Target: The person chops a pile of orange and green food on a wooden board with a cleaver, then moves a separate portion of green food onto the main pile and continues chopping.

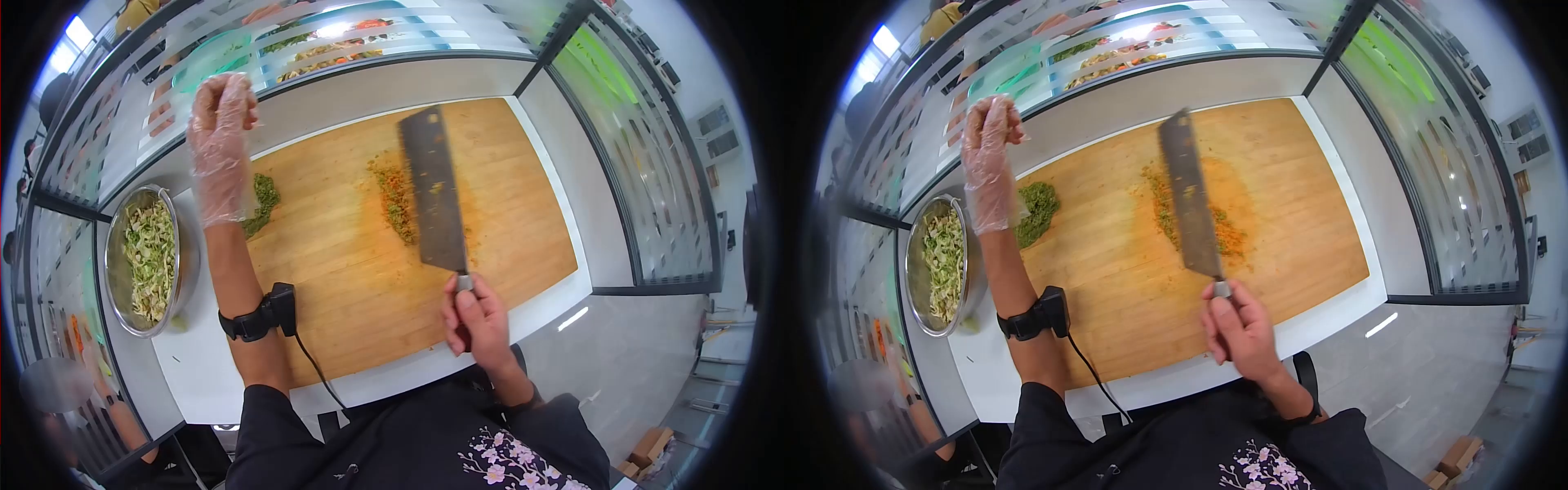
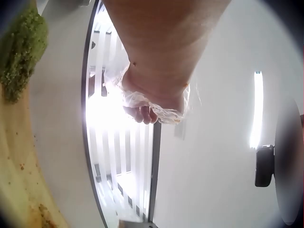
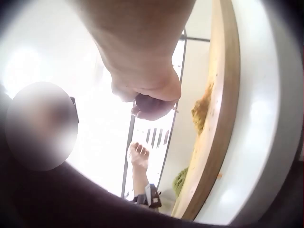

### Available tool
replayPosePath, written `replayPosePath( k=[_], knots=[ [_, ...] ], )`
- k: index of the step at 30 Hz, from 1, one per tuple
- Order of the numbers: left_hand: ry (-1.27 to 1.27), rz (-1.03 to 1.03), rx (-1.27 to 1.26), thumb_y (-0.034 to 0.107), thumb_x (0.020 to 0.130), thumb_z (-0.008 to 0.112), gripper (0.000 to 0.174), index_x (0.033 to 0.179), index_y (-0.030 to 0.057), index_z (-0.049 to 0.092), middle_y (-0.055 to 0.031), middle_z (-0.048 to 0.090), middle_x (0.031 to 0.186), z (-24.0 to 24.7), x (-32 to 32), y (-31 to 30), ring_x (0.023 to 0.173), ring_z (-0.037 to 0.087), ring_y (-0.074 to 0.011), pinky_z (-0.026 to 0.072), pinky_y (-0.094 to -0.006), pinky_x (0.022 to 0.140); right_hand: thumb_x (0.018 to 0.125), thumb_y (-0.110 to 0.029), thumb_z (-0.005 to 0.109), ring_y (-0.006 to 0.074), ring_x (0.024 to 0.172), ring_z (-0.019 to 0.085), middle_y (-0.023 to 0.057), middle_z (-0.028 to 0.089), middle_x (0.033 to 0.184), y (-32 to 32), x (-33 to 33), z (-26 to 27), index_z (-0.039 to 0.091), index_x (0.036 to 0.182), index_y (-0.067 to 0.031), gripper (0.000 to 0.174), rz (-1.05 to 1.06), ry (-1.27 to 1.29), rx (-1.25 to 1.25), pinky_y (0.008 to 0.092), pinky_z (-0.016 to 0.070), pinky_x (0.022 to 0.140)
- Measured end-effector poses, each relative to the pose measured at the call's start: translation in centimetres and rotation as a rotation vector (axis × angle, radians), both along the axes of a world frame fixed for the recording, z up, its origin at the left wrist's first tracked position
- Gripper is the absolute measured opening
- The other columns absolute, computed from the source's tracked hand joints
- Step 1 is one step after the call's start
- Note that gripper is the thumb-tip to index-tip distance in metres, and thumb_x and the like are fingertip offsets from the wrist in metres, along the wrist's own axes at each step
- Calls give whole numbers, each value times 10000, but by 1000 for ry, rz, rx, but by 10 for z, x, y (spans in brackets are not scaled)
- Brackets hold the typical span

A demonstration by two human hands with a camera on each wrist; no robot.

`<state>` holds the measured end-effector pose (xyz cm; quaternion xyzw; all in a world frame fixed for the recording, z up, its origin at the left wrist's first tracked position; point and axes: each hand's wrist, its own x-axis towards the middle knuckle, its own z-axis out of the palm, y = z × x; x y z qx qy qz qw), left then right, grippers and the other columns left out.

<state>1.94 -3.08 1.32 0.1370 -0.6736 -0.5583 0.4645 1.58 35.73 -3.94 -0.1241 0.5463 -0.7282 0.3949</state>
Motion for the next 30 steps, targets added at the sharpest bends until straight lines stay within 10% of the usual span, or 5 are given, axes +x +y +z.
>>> replayPosePath(
  k=[10,20,30],
  knots=[
    [-274,113,-118,261,1065,621,207,1025,63,668,-2,646,889,17,36,21,794,578,-97,475,-266,768,1135,-289,449,91,430,437,34,493,722,65,-61,-50,508,1178,-48,252,-275,59,-148,256,379,371],
    [-689,171,-283,293,1050,630,317,1206,19,667,-131,720,1099,-54,94,3,999,660,-176,518,-344,931,1149,-307,404,107,432,471,50,541,714,68,-61,-51,520,1144,-69,265,-92,-95,-165,258,417,390],
    [-711,403,-262,393,1105,486,440,1293,42,673,-182,716,1233,-80,75,5,1165,660,-300,464,-398,1050,1128,-435,453,82,528,537,4,556,715,-78,-20,-28,555,1058,-88,369,309,-271,-112,260,463,454]
  ],
)
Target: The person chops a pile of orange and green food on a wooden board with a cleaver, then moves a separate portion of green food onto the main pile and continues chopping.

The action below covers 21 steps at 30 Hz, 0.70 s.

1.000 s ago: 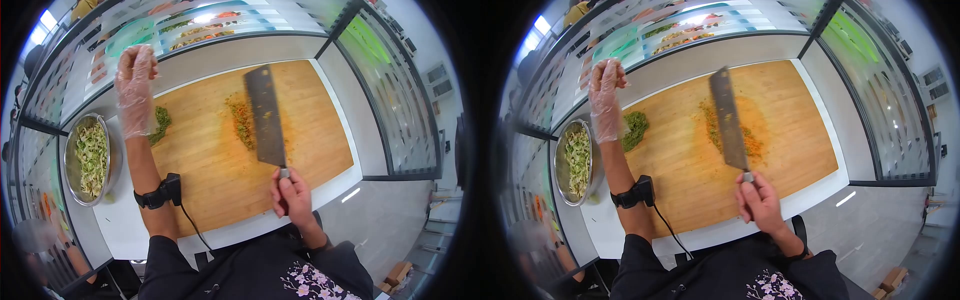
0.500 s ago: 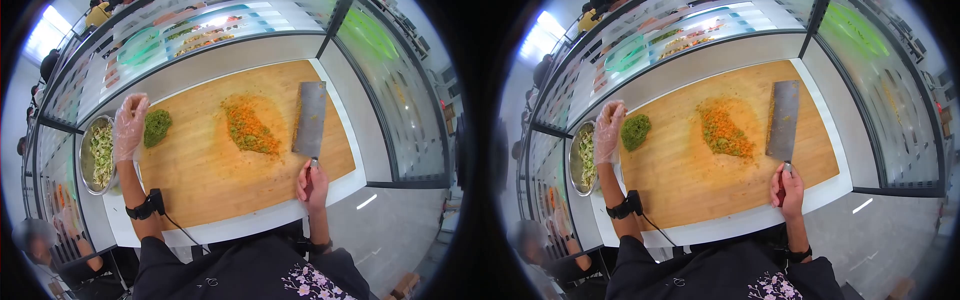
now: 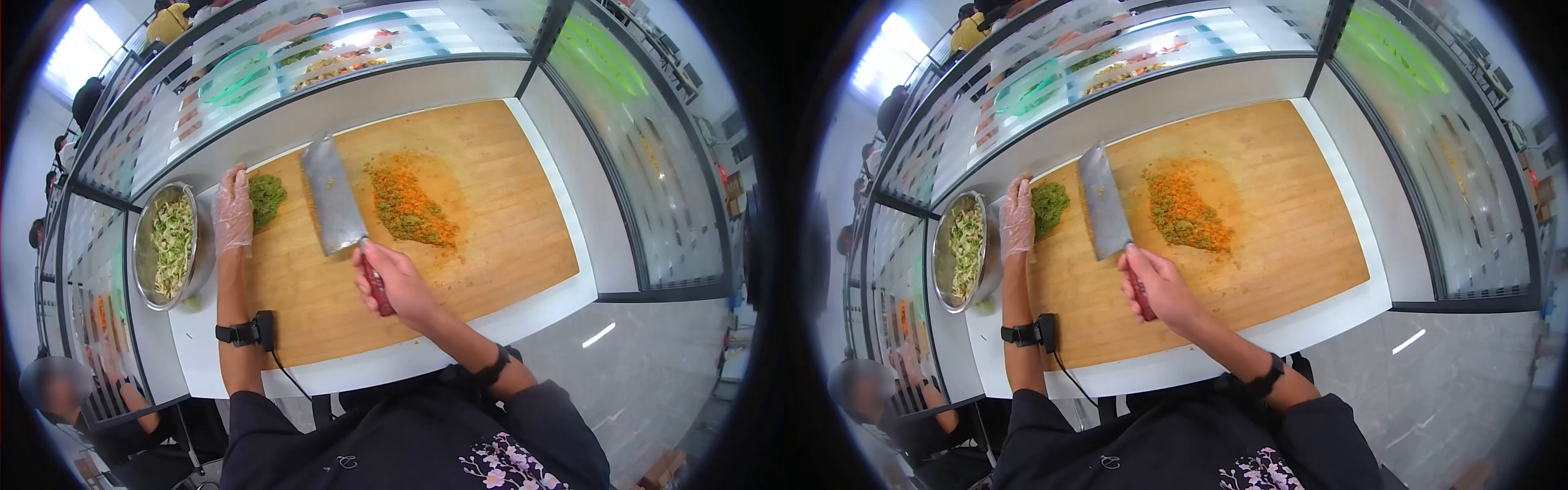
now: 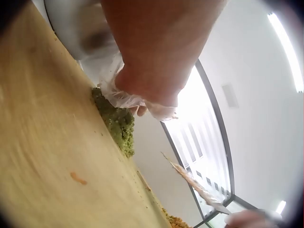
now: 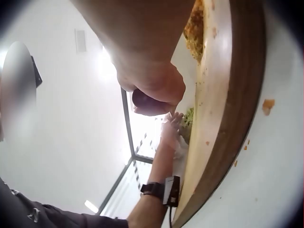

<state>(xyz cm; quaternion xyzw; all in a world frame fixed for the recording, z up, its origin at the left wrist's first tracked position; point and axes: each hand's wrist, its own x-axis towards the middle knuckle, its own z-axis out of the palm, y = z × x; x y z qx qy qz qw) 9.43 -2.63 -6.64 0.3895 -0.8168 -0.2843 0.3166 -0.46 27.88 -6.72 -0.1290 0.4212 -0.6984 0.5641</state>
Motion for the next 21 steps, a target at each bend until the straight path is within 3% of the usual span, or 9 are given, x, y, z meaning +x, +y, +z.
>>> replayPosePath(
  k=[5,13,21],
  knots=[
    [70,-88,66,413,1119,444,469,1290,44,678,-181,708,1256,-15,5,-12,1217,632,-299,434,-392,1080,1122,-441,463,89,499,537,7,574,703,-48,18,-15,569,1040,-96,370,41,-4,58,261,450,432],
    [69,-98,47,445,1119,428,513,1267,32,693,-198,688,1279,-18,7,-14,1230,617,-338,425,-401,1090,1120,-455,460,108,495,567,20,582,698,-43,23,-25,579,1047,-60,418,-15,0,160,281,487,436],
    [171,-133,202,483,1126,397,572,1304,26,692,-155,697,1303,-34,7,-25,1249,613,-257,420,-370,1109,1128,-457,423,92,509,550,12,567,705,-48,48,-25,554,1127,-38,439,107,92,271,269,473,447]
  ],
)
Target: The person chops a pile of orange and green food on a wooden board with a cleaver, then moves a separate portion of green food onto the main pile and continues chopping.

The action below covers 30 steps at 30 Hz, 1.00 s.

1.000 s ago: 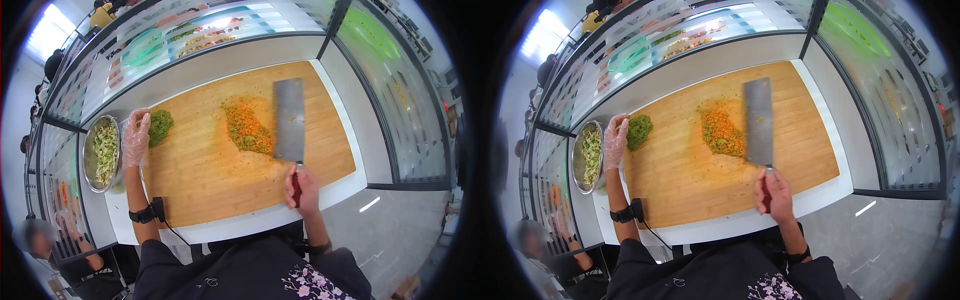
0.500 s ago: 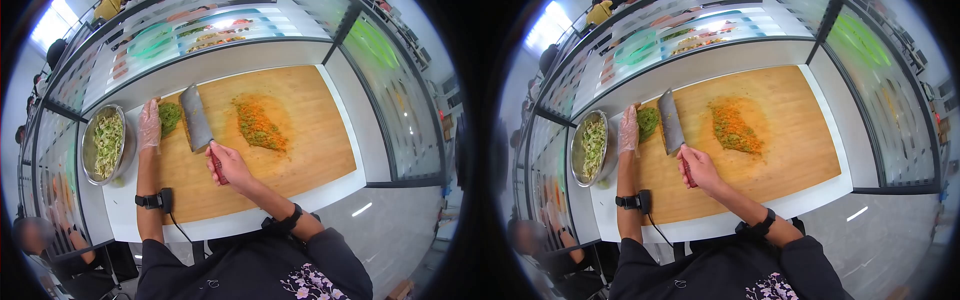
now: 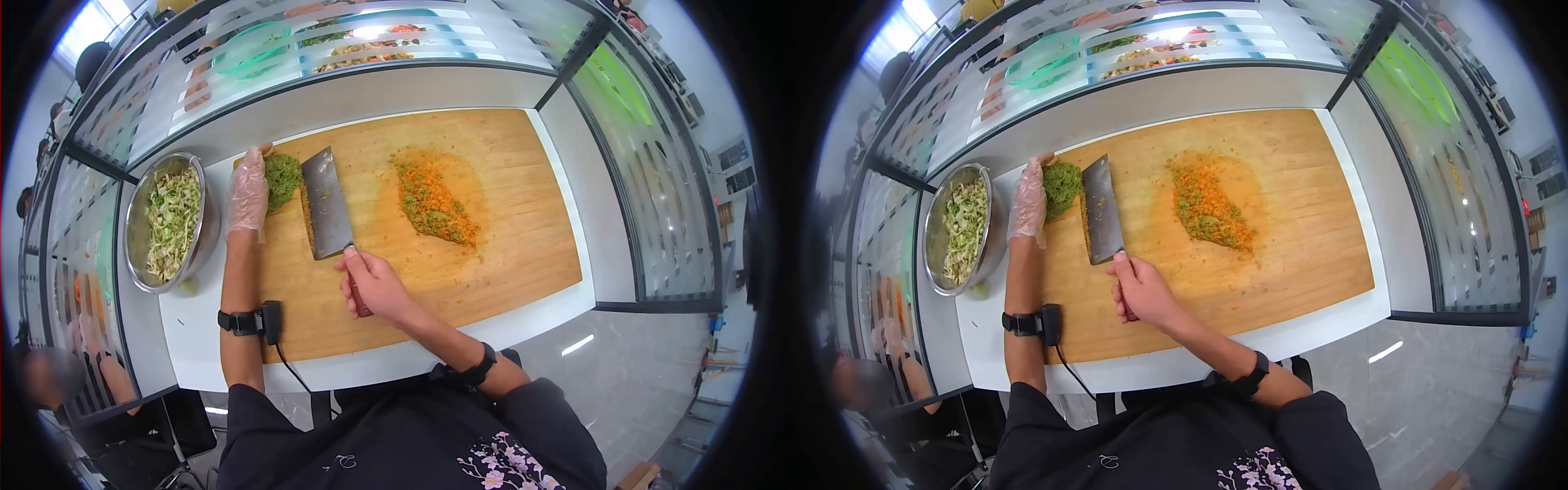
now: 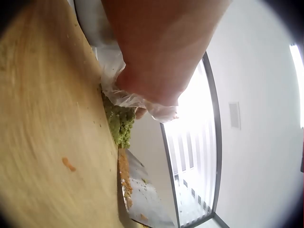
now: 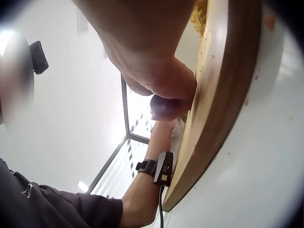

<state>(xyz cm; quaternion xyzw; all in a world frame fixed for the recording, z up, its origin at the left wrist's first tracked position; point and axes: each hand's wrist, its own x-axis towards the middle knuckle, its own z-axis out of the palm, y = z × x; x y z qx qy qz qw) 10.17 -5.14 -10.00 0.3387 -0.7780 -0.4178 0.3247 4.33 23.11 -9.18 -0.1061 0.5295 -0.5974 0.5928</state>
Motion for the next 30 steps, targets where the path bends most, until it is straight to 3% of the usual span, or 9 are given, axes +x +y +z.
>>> replayPosePath(
  k=[7,10,13,16,22,30],
  knots=[
    [-28,-47,51,536,1124,341,662,1367,6,655,-149,632,1423,-2,-2,-2,1345,540,-248,355,-376,1176,1127,-459,423,103,492,527,11,526,691,-29,23,-4,519,1087,-44,427,-22,-59,-38,290,474,439],
    [-3,-32,95,508,1129,347,619,1355,35,676,-161,683,1361,-4,-3,-1,1302,599,-282,402,-377,1137,1125,-457,431,108,481,518,14,521,672,-39,28,-10,513,1040,-59,415,-44,-73,-70,296,469,432],
    [-84,-45,-74,515,1126,342,624,1356,40,677,-168,681,1364,1,-2,3,1311,595,-312,396,-383,1145,1124,-454,438,114,473,510,15,515,653,-40,26,-12,505,1005,-73,405,-64,-134,-106,295,460,428],
    [-166,-89,-98,542,1130,298,667,1431,38,614,-187,607,1453,12,2,8,1402,509,-301,318,-393,1212,1128,-450,434,117,467,501,15,513,645,-35,21,-15,502,998,-76,401,-85,-224,-165,298,446,421],
    [-166,-101,-199,510,1132,299,635,1415,46,628,-188,625,1437,9,7,6,1383,530,-328,359,-400,1182,1132,-445,432,124,478,494,24,511,661,-23,21,-16,506,1012,-87,385,-94,-292,-255,302,437,431],
    [-22,-99,19,480,1138,316,611,1406,34,636,-191,627,1415,8,6,5,1378,531,-293,345,-387,1198,1138,-435,420,124,479,489,25,507,666,-6,15,-9,514,1052,-92,366,-69,-330,-322,299,433,433]
  ],
)
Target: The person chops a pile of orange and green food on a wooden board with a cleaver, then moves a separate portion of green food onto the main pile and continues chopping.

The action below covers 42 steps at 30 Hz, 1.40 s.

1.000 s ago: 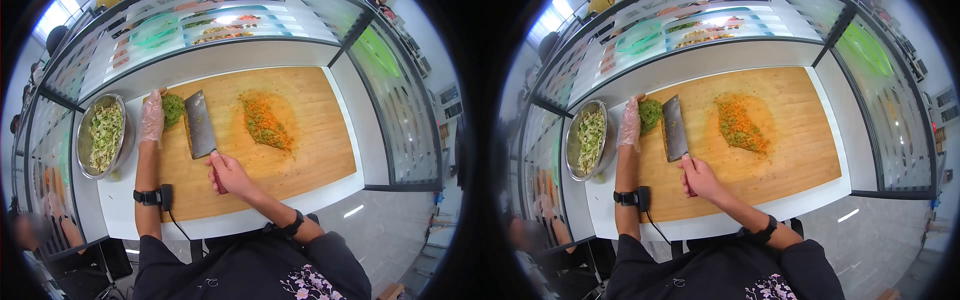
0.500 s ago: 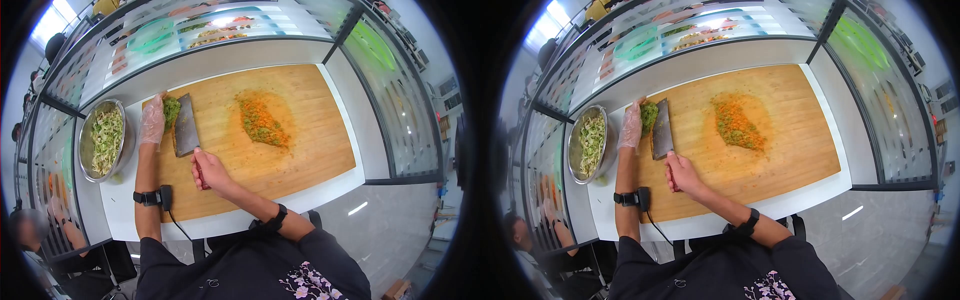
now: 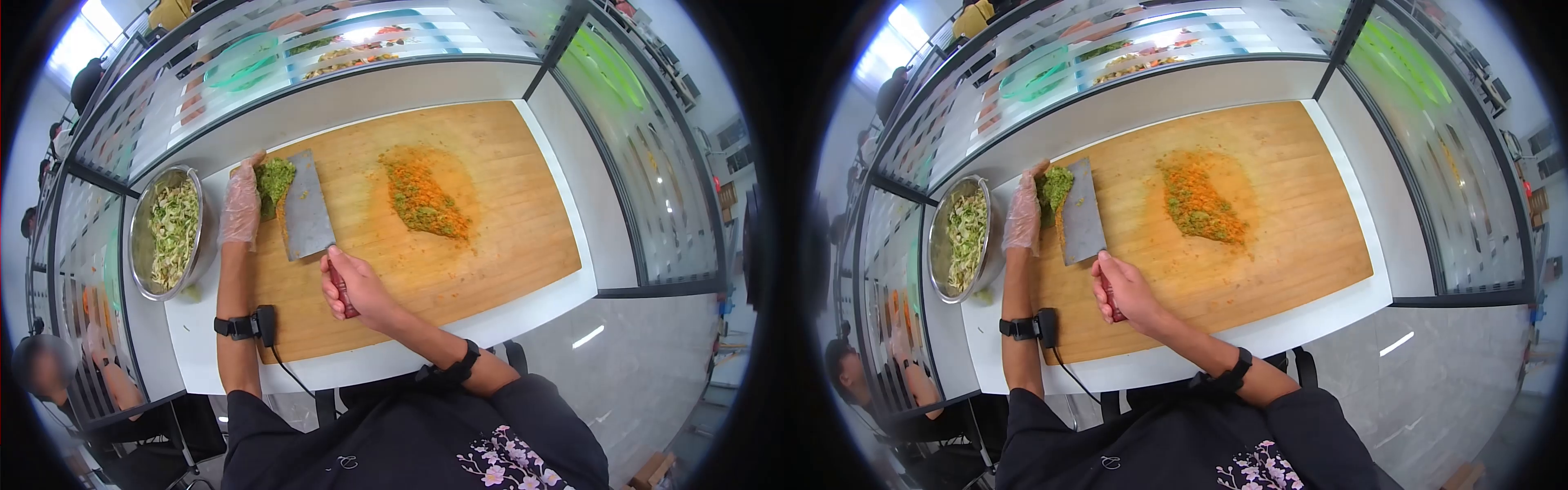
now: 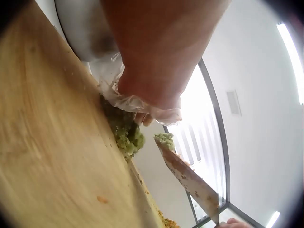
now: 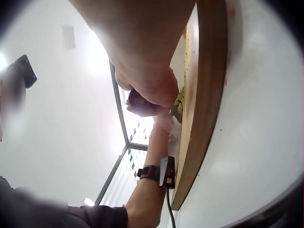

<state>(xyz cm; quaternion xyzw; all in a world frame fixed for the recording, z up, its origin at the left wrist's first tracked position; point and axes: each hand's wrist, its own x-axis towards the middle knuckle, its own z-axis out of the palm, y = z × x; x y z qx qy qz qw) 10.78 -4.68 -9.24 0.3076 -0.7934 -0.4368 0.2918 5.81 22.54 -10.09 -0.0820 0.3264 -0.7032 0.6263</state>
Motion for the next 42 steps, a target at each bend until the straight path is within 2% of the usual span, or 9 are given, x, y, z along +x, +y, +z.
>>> replayPosePath(
  k=[3,10,14,20,21,24,27,33,42],
  knots=[
    [85,4,98,487,1133,330,627,1401,12,638,-175,620,1431,-2,-1,-1,1379,523,-272,333,-386,1206,1136,-443,421,117,475,497,19,507,661,20,-11,8,516,1052,-91,375,9,-12,8,293,442,432],
    [29,12,-2,498,1124,368,609,1363,22,663,-161,643,1384,-2,-1,3,1334,556,-278,361,-380,1176,1141,-438,403,103,459,491,6,490,646,108,-49,31,516,1063,-95,370,-20,96,111,261,420,416],
    [-16,26,-49,508,1118,396,600,1334,24,678,-160,648,1356,-4,4,2,1302,576,-287,376,-383,1160,1147,-362,416,80,459,483,-3,511,648,170,-69,48,541,1081,-72,323,-110,491,236,236,391,417],
    [-56,46,-143,515,1114,411,599,1298,20,695,-166,673,1307,1,4,7,1279,589,-287,391,-385,1142,1096,-261,572,51,498,497,2,574,647,213,-81,75,617,1052,-13,256,-206,992,520,249,368,465],
    [-53,40,-145,514,1115,411,599,1294,19,696,-166,677,1302,1,4,7,1276,590,-287,394,-384,1139,1047,-227,649,118,515,547,48,599,649,216,-83,70,639,1055,10,237,-231,1190,590,293,407,503],
    [-65,40,-150,508,1116,413,593,1282,16,699,-165,680,1304,-2,4,4,1269,594,-288,398,-383,1134,994,-182,702,244,570,616,112,632,711,211,-83,67,649,1081,6,214,-249,1594,662,352,474,551],
    [-28,27,-141,502,1117,416,584,1276,18,701,-163,686,1300,-5,4,2,1262,599,-284,401,-381,1131,949,-154,738,339,662,658,143,664,799,205,-83,62,663,1103,-11,223,-292,1773,675,395,517,596],
    [-9,43,-119,495,1118,422,571,1279,26,704,-149,690,1297,-12,4,-1,1261,600,-268,402,-377,1131,918,-155,767,335,709,682,128,691,859,208,-84,55,680,1127,-40,254,-288,1868,663,397,527,604],
    [-3,42,-107,475,1126,407,565,1282,21,704,-159,693,1307,-3,4,8,1260,604,-268,403,-377,1130,889,-176,792,287,682,661,83,638,805,206,-86,48,700,1121,-72,270,-300,2039,698,392,508,576]
  ],
)
